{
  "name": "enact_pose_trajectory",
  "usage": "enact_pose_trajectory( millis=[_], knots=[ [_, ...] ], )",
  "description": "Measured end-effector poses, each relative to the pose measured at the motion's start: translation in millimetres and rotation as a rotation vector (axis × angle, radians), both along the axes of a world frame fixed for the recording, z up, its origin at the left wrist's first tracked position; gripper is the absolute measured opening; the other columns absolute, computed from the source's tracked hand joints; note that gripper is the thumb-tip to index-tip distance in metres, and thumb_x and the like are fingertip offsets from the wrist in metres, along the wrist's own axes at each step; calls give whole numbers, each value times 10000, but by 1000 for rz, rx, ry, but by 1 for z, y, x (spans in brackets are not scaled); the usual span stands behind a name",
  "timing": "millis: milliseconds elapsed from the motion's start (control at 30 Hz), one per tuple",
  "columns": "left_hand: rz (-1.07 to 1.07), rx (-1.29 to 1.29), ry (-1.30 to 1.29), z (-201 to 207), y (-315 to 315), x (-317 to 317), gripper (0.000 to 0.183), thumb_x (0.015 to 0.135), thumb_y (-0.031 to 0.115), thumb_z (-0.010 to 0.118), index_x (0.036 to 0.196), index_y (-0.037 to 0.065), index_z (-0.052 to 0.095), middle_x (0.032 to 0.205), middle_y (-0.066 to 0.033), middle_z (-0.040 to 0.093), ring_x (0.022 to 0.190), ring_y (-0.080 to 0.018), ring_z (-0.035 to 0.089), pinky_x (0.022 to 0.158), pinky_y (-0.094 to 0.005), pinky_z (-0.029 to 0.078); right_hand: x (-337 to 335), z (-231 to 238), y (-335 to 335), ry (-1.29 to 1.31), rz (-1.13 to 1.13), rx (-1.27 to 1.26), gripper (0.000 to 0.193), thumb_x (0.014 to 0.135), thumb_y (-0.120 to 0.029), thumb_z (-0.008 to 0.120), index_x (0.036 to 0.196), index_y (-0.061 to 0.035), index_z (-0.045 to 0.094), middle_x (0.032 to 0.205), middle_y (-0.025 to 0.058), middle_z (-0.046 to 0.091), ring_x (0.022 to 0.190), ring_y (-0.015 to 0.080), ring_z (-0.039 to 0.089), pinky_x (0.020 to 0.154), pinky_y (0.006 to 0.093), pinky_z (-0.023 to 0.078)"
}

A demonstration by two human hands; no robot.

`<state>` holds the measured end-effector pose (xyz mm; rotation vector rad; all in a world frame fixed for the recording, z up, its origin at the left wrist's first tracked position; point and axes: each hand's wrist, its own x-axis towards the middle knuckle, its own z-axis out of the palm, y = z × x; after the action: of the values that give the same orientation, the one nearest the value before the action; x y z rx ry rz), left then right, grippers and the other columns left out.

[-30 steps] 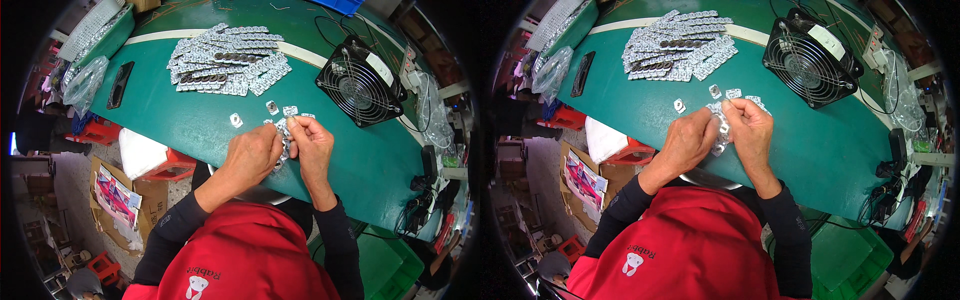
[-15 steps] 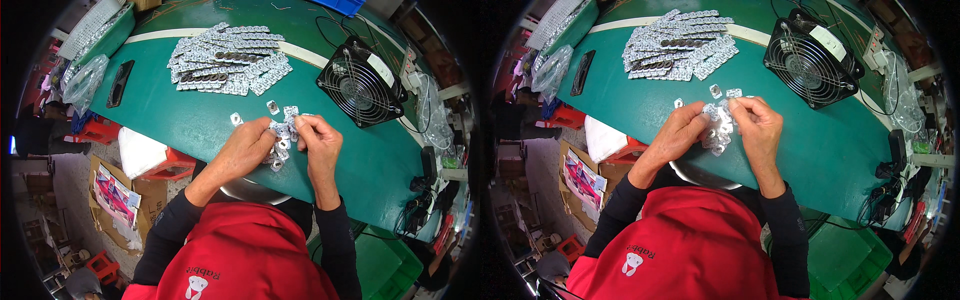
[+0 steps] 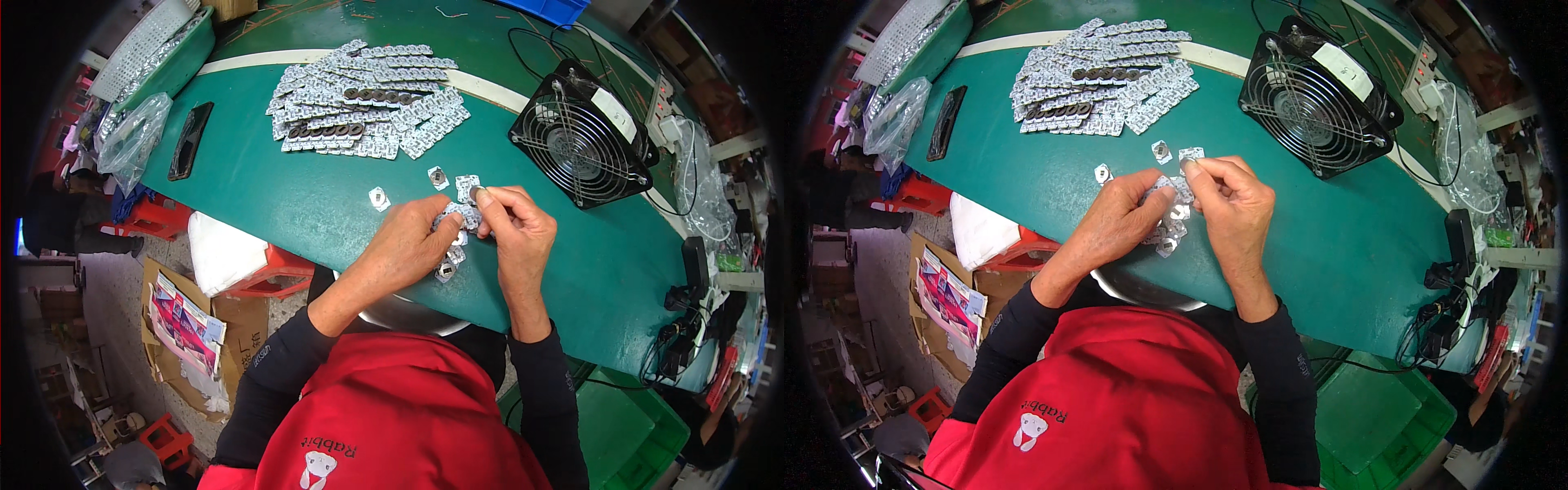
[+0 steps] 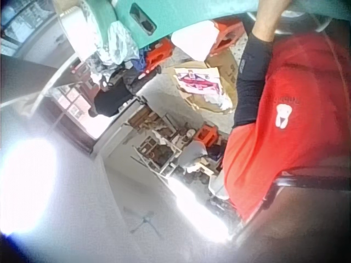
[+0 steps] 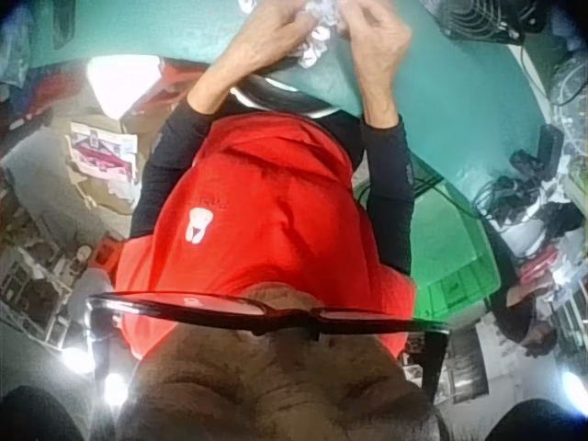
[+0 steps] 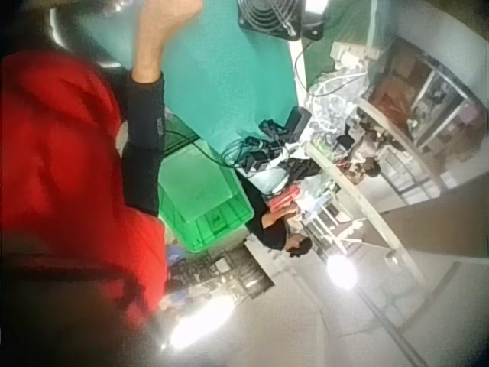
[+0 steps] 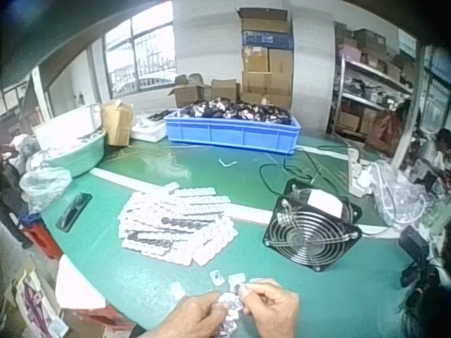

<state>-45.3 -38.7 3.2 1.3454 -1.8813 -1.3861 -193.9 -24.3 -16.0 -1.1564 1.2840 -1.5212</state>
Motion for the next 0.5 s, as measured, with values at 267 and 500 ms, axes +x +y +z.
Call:
enact_pose_trajectory(
  millis=[267,500],
  knots=[
    [-73,200,206,7,-6,3,198,876,172,421,842,18,541,578,10,465,535,-60,423,486,-232,350,-7,2,1,-368,276,235,113,817,-83,604,800,25,633,705,65,593,509,84,522,481,204,429],
    [-106,148,194,5,-6,5,186,879,156,426,896,16,547,592,16,475,534,-55,426,478,-218,346,-6,4,2,-534,298,334,135,824,-86,586,800,44,612,650,62,584,531,122,571,480,235,479]
  ],
)
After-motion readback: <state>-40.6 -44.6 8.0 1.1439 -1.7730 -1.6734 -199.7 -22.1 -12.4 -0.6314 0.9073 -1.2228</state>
